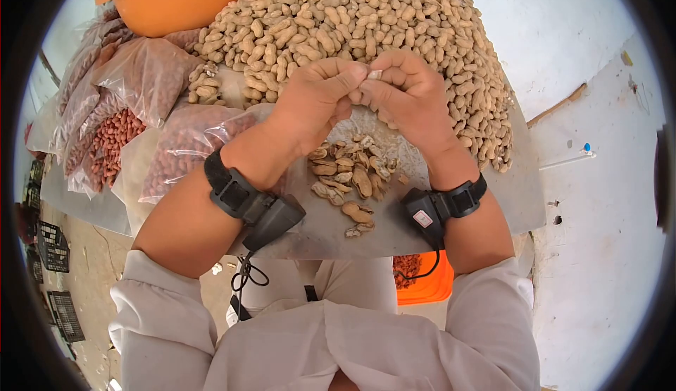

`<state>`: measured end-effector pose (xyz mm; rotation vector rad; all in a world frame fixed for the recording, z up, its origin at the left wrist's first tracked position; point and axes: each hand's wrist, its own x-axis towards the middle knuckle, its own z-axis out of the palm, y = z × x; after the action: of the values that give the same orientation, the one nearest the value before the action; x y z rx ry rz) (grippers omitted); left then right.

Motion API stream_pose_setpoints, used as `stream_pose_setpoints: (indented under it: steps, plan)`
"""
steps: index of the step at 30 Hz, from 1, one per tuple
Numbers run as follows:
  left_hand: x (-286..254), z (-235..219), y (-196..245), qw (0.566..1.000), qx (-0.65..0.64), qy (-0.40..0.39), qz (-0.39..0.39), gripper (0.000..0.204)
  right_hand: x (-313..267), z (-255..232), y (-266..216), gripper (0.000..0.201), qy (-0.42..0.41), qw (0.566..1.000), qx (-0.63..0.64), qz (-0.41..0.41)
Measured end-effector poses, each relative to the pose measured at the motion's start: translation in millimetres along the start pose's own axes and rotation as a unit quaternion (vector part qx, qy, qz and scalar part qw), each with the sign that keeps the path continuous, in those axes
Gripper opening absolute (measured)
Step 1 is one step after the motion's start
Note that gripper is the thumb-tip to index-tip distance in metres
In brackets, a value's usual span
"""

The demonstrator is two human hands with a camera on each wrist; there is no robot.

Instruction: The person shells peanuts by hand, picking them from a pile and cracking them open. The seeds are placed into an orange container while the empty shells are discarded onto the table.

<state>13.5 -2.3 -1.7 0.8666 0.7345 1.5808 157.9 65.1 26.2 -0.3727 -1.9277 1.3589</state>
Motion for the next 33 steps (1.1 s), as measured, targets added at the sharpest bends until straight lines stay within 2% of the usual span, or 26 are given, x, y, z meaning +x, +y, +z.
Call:
stream_pose_setpoints:
  steps: [4,7,13,19,22,25,33]
  plan:
    - [1,-3,1,0.998,-0.048,-0.034,-0.020,0.019,2,-3,7,0.015,0.008,1.000,0.002,-0.023]
    - [1,-1,4,0.994,-0.099,-0.028,-0.042,0.017,5,-6,15,0.015,-0.001,0.998,0.000,-0.067]
    - [3,-5,4,0.990,-0.137,-0.006,-0.042,0.018,2,0,12,0.020,-0.014,0.998,-0.004,-0.058]
    - [3,-7,1,0.986,-0.144,0.003,-0.079,0.012,1,0,16,0.020,0.004,0.988,-0.149,-0.041]
    - [2,-3,2,0.982,-0.159,0.039,-0.089,0.013,1,3,20,0.021,0.018,0.985,-0.152,-0.084]
    - [4,-6,0,0.979,-0.175,0.041,-0.098,0.014,1,2,15,0.023,0.005,0.966,-0.233,-0.116]
    - [2,-4,2,0.978,-0.169,0.063,-0.107,0.013,1,2,12,0.022,-0.011,0.946,-0.272,-0.174]
